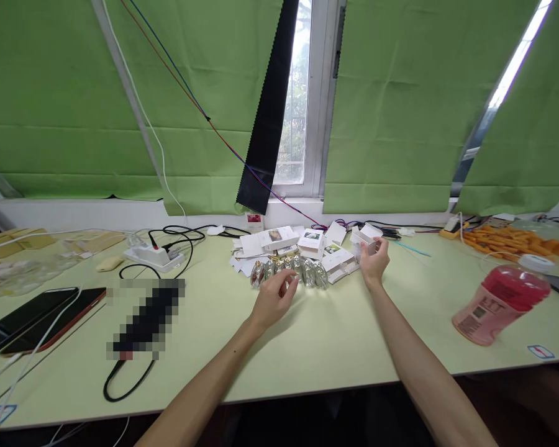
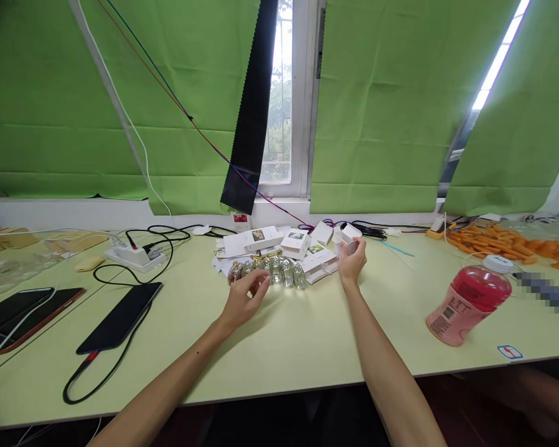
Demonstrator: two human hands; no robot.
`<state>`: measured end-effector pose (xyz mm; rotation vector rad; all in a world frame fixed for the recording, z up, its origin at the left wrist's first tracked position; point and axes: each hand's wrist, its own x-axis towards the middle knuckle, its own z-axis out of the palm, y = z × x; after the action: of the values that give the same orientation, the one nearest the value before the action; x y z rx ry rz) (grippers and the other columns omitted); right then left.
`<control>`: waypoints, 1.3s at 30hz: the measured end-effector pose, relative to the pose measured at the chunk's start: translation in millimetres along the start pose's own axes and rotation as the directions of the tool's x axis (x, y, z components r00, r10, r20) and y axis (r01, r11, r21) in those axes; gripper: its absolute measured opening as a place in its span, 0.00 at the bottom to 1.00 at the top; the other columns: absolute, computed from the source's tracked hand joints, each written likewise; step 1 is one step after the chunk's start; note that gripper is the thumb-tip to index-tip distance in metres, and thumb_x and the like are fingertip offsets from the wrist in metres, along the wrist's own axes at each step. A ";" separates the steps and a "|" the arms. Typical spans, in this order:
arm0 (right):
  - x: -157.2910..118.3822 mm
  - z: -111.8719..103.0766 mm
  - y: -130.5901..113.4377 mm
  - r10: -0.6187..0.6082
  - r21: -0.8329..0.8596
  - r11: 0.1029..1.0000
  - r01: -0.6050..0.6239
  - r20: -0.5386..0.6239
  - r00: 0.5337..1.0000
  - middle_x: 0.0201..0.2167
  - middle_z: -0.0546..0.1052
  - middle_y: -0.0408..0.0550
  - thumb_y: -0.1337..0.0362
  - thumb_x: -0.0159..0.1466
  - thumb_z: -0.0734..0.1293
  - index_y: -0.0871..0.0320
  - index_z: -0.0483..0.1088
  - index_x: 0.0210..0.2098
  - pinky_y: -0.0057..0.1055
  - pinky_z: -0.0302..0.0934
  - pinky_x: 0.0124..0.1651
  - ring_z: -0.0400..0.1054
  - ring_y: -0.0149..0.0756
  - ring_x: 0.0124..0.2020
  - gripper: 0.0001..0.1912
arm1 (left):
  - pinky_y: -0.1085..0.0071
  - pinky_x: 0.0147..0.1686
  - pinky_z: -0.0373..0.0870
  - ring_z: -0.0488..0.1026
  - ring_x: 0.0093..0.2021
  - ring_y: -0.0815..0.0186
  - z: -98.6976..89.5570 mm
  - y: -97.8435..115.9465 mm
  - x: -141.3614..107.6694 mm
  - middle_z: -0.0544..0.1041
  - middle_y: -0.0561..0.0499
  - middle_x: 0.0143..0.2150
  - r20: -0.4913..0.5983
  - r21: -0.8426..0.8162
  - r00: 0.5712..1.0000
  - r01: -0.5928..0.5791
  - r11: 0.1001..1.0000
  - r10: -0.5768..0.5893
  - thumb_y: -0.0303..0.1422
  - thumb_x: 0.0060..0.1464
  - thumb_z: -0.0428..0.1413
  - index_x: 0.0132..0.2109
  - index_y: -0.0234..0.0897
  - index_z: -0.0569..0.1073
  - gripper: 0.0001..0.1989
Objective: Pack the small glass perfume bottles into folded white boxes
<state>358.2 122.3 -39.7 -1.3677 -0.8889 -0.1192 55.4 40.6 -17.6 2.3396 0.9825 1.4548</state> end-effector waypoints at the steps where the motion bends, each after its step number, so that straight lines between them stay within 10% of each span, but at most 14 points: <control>1: -0.4 -0.1 -0.8 0.002 -0.001 1.000 -0.002 -0.002 1.000 0.43 0.76 0.56 0.53 0.58 0.64 0.57 0.64 0.45 0.41 0.62 0.49 0.70 0.46 0.42 0.19 | 0.74 0.24 0.63 0.63 0.22 0.73 0.2 -0.2 -0.3 0.73 0.55 0.28 0.006 0.001 1.000 0.000 1.000 0.000 0.36 0.66 0.51 0.45 0.37 0.71 0.08; 39: -37.0 5.7 -75.2 -0.230 0.122 0.962 0.243 -0.109 0.967 0.40 0.78 0.56 0.57 0.71 0.55 0.59 0.69 0.44 0.39 0.68 0.48 0.74 0.42 0.42 0.16 | 0.73 0.26 0.64 0.66 0.24 0.71 -0.2 -1.0 -1.3 0.75 0.52 0.31 0.120 0.066 0.993 -0.026 0.998 0.018 0.35 0.66 0.50 0.42 0.37 0.73 0.08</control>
<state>288.4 93.3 -3.0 -1.1179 -0.9615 -0.2997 54.5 40.5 -18.9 2.4599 0.9913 1.2919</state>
